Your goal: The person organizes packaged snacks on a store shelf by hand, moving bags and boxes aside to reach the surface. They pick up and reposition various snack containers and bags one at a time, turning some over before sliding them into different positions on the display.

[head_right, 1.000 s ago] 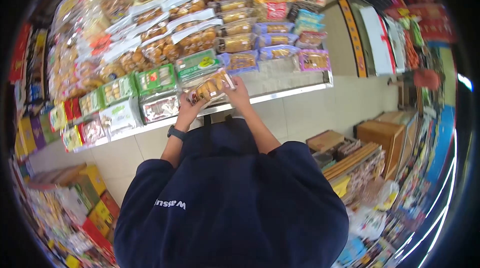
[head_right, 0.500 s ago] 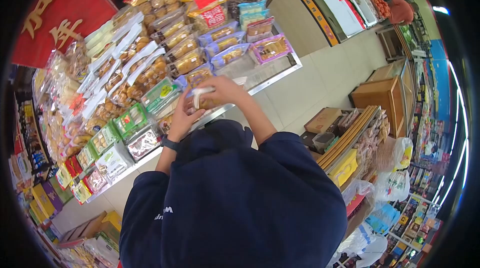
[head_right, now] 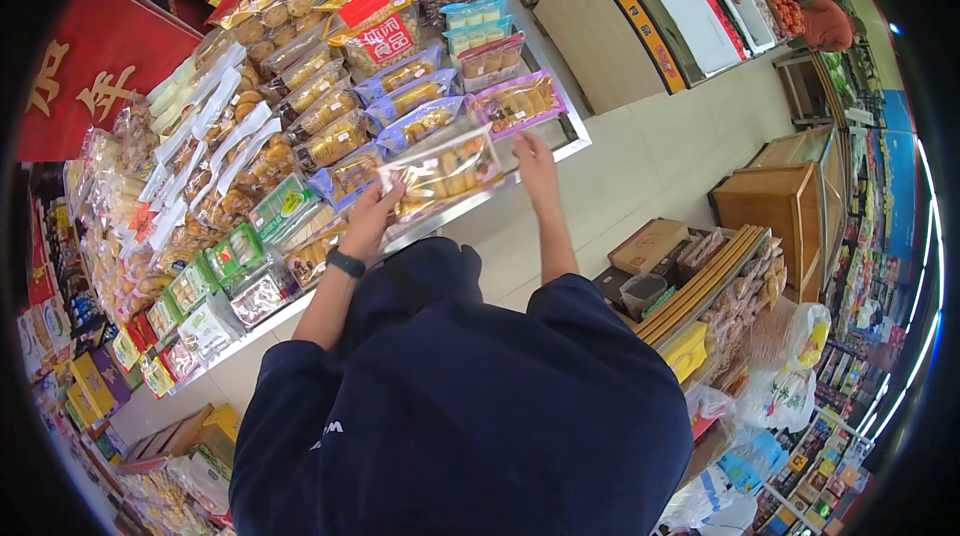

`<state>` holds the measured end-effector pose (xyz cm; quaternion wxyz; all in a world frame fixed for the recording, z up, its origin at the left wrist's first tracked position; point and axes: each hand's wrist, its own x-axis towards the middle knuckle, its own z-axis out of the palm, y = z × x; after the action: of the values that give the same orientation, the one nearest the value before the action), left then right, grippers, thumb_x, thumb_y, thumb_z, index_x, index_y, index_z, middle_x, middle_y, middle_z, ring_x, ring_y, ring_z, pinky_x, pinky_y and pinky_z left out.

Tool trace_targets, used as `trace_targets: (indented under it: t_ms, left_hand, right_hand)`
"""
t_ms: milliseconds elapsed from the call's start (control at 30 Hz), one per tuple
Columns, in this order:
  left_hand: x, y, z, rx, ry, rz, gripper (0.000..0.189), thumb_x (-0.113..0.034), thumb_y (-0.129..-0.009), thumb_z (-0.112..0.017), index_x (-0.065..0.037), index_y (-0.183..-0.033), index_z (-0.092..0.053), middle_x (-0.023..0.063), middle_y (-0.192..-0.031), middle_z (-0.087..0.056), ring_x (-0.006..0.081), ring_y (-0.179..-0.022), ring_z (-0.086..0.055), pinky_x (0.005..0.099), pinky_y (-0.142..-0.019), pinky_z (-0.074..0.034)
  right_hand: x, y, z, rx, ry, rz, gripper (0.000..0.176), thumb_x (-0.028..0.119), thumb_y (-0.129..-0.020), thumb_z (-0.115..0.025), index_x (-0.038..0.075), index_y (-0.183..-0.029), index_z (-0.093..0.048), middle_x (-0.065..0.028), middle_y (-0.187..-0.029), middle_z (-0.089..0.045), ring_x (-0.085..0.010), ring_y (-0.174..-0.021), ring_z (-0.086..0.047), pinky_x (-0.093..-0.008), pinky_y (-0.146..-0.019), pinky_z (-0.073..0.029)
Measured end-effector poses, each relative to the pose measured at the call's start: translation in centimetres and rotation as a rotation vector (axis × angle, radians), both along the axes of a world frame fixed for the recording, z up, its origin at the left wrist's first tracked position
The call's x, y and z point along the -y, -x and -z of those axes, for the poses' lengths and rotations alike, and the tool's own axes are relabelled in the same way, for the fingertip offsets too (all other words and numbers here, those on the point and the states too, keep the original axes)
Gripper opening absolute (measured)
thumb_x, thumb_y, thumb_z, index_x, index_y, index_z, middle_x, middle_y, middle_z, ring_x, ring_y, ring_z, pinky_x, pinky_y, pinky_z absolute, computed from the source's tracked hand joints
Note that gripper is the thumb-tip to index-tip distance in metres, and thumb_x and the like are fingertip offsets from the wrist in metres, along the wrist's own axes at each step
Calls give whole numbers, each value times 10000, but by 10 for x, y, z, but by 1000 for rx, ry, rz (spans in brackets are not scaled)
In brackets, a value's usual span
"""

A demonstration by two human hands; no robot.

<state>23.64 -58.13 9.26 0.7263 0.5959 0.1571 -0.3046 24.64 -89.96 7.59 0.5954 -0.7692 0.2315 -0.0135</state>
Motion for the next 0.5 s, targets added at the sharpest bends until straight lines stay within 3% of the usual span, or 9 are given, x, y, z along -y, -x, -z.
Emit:
trace_targets:
  t_ms: [67,100,200,233,333,400,433,500]
  left_hand:
    - [37,-23,10,31,96,40,345,-350,-1030,-659,-124,-1291,-649,-43,-1070,-653,65,-956,-604,281,-762,-541]
    - [59,-36,10,36,130,44,341,-347,-1031,-656,-123,-1287,-650,-42,-1079,-660,74,-967,-613,287,-777,-550]
    - [118,-68,17,16,123,100,336,-308,-1026,-666,-109,-1295,-638,-19,-1125,-670,90,-985,-623,285,-800,-557]
    - [133,-77,24,47,156,96,351,-300,-1026,-662,-111,-1319,-623,-17,-1158,-665,93,-1010,-619,290,-832,-544]
    - [166,-95,34,128,216,125,423,-285,-1020,-661,-113,-1396,-568,-10,-1255,-642,104,-1097,-601,313,-927,-506]
    - [172,-97,27,155,197,174,505,-285,-1007,-671,-103,-1453,-518,-3,-1315,-620,117,-1170,-581,342,-990,-485]
    - [171,-98,25,147,174,253,599,-303,-982,-693,-97,-1499,-472,21,-1404,-579,164,-1278,-539,377,-1064,-445]
    - [174,-94,17,123,86,291,576,-238,-965,-702,-78,-1475,-487,37,-1328,-615,161,-1173,-573,355,-982,-468]
  right_hand:
    - [24,-6,-19,-198,-309,119,382,359,-1045,-574,44,-1218,-704,-101,-1184,-707,-138,-947,-665,-304,-846,-541]
    - [33,-10,-20,-161,-356,101,400,390,-1053,-553,55,-1201,-714,-56,-1087,-720,-94,-880,-634,-267,-812,-525]
    - [73,-39,-2,-119,-206,66,437,399,-1049,-549,33,-1245,-684,-33,-1112,-699,-98,-895,-619,-277,-746,-499]
    - [73,-48,-10,-23,-157,151,427,391,-1044,-554,14,-1165,-713,6,-1014,-686,-90,-823,-591,-266,-670,-463]
    - [102,-85,8,83,36,165,427,384,-1020,-586,2,-1140,-733,-41,-956,-723,-136,-836,-638,-301,-707,-495]
    - [114,-105,12,9,238,78,412,363,-991,-617,0,-1151,-731,-107,-958,-741,-212,-877,-679,-350,-761,-520]
    - [117,-111,17,-33,337,29,408,352,-977,-632,-1,-1156,-730,-141,-959,-750,-251,-897,-700,-374,-789,-532]
    - [122,-120,39,-23,505,-12,407,322,-955,-644,11,-1209,-710,-196,-1011,-741,-325,-947,-708,-413,-847,-530]
